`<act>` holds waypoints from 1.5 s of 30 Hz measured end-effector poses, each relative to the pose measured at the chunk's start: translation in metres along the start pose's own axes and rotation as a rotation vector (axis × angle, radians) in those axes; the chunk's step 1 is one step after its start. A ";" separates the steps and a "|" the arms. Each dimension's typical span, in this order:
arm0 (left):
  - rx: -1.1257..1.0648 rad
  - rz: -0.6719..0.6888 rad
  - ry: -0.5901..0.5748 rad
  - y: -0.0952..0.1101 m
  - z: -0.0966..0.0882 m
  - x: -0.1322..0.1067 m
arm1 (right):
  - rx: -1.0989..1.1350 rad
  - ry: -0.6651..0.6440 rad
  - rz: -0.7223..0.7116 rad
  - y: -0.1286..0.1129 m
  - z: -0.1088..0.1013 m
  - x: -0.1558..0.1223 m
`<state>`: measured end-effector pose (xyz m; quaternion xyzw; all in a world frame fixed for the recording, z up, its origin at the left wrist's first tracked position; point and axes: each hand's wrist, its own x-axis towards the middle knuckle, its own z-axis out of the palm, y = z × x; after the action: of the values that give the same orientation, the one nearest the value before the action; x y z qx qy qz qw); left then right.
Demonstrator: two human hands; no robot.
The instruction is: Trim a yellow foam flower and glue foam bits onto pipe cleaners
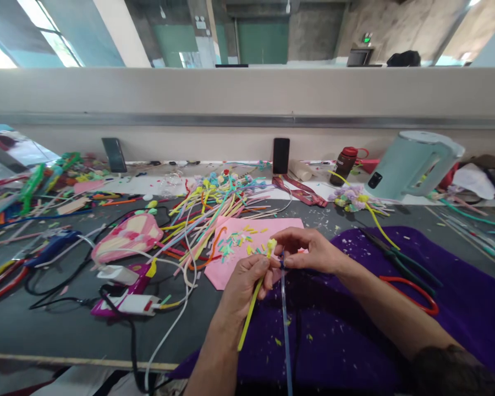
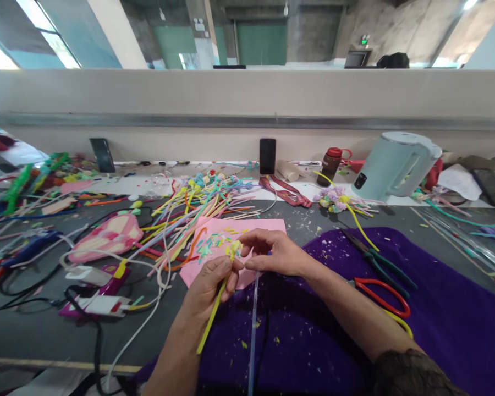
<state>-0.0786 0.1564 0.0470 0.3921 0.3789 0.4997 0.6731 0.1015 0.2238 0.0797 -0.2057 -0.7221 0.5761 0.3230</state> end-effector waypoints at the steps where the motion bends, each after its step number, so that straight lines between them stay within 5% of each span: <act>1: 0.000 -0.001 0.005 0.000 0.000 0.000 | 0.001 0.004 0.007 -0.001 0.001 0.000; 30: -0.061 -0.018 0.085 -0.001 0.000 0.002 | -0.127 0.040 -0.032 0.004 0.009 0.001; 38: -0.061 0.158 0.168 -0.004 0.007 0.000 | -0.096 0.350 0.082 0.000 0.004 -0.006; 45: -0.179 0.249 0.143 -0.009 0.013 -0.002 | -0.101 0.162 0.234 0.006 0.036 -0.017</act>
<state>-0.0642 0.1510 0.0443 0.3380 0.3282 0.6378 0.6093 0.0877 0.1895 0.0654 -0.3503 -0.6930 0.5542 0.2998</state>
